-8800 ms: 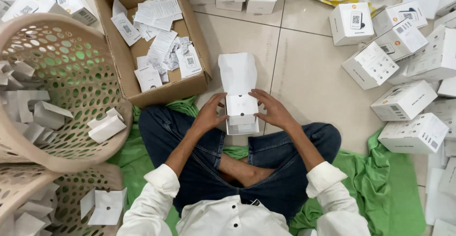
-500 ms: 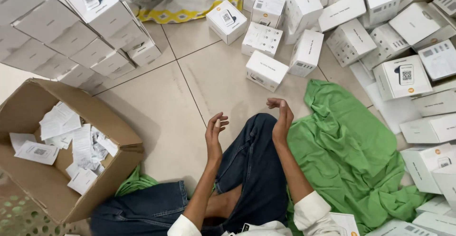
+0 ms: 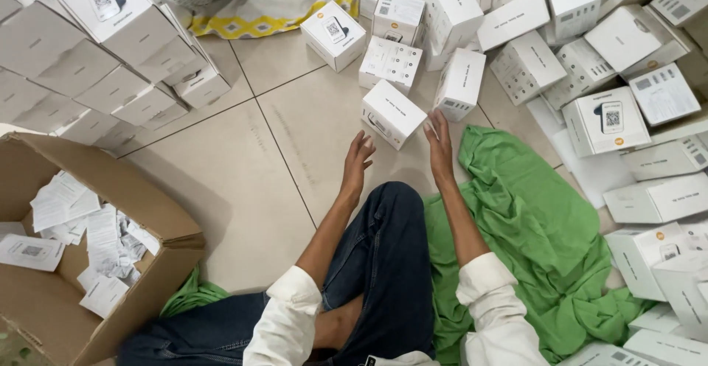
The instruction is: The person sits on the floor and packs white retail product boxes: they open a box, fold and insert a paper insert, close the lid, and place the finished box onto a stack. They repeatedly take empty boxes and paper inserts from a cardboard box and laundry basket beside them.
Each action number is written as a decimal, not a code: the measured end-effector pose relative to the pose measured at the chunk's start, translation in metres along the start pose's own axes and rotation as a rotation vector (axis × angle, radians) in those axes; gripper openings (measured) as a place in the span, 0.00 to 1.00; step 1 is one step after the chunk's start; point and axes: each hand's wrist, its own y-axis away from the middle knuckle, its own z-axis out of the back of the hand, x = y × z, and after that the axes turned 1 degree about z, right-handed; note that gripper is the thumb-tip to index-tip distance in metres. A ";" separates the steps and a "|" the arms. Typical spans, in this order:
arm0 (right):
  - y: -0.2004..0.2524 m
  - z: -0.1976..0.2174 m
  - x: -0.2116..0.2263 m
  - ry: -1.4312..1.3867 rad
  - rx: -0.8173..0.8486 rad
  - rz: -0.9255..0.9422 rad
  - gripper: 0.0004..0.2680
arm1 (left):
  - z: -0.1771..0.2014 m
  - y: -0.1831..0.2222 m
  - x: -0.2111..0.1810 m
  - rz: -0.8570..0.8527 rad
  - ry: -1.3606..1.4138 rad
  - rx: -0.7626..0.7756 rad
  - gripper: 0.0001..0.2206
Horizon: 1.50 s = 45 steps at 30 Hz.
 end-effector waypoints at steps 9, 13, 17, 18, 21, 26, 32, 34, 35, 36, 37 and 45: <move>0.041 -0.052 -0.004 0.317 0.399 0.065 0.19 | 0.037 -0.002 0.038 -0.055 -0.150 -0.204 0.47; 0.067 -0.073 0.053 0.498 0.597 0.164 0.17 | 0.062 0.027 0.030 0.071 -0.083 -0.275 0.45; 0.094 -0.077 0.085 0.171 0.539 -0.085 0.18 | 0.093 0.085 0.007 0.125 0.115 -0.304 0.44; 0.100 -0.076 0.082 -0.003 0.452 -0.162 0.19 | 0.101 0.102 0.001 0.009 0.126 -0.254 0.44; 0.114 -0.081 0.088 -0.272 0.394 -0.348 0.25 | 0.139 0.146 0.002 -0.275 0.042 -0.200 0.45; 0.174 -0.119 0.095 -0.135 0.752 -0.535 0.32 | 0.167 0.192 0.072 0.079 0.231 -0.243 0.40; 0.192 -0.165 0.112 0.210 1.023 -0.642 0.36 | 0.197 0.214 0.098 0.210 0.247 -0.351 0.40; 0.168 -0.180 0.112 0.234 1.051 -0.678 0.37 | 0.205 0.208 0.056 0.209 0.216 -0.359 0.42; 0.148 -0.190 0.107 0.152 0.977 -0.571 0.35 | 0.211 0.197 0.027 0.107 0.116 -0.341 0.43; 0.127 -0.201 0.102 0.070 0.899 -0.465 0.34 | 0.217 0.185 -0.001 0.005 0.016 -0.323 0.45; 0.102 -0.218 0.119 0.075 0.905 -0.469 0.34 | 0.225 0.167 -0.027 0.009 0.022 -0.328 0.45; -0.115 -0.401 0.229 -0.285 0.691 0.036 0.26 | 0.311 -0.021 -0.226 -0.678 -0.332 -0.450 0.41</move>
